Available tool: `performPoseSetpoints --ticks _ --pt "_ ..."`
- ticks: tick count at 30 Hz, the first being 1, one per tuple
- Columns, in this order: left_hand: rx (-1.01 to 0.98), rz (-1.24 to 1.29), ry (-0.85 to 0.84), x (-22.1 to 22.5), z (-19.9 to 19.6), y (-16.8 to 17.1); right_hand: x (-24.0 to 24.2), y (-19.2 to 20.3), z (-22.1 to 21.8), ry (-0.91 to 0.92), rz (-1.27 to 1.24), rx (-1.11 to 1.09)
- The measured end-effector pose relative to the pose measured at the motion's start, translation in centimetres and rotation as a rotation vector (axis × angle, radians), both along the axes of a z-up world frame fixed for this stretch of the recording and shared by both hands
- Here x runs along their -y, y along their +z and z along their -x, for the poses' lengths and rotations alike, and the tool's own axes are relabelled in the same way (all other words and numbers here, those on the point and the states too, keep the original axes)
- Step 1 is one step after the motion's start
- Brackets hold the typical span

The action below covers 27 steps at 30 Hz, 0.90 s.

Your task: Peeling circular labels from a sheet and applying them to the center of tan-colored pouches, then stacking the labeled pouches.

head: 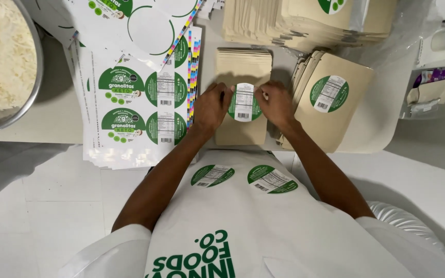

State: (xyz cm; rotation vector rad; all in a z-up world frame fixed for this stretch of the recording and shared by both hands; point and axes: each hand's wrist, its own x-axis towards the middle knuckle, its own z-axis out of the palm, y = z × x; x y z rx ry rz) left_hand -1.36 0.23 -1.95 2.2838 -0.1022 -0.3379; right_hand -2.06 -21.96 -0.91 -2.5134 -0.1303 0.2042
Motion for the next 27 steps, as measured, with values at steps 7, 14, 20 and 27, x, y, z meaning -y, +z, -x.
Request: performPoseSetpoints --ticks 7,14,20,27 --pt "0.366 -0.346 -0.106 2.0 -1.5 -6.0 -0.9 -4.3 -1.1 0.071 0.375 0.258" --pt "0.171 -0.523 -0.302 0.4 -3.3 -3.6 -1.1 -6.3 0.0 -0.009 0.643 0.474" --pt "0.489 -0.443 -0.373 -0.7 -5.0 -7.2 -3.9 -2.4 4.0 0.423 0.261 0.146" --pt "0.243 -0.38 -0.329 -0.1 -6.4 -6.1 -1.5 -2.1 7.7 0.5 0.219 -0.162"
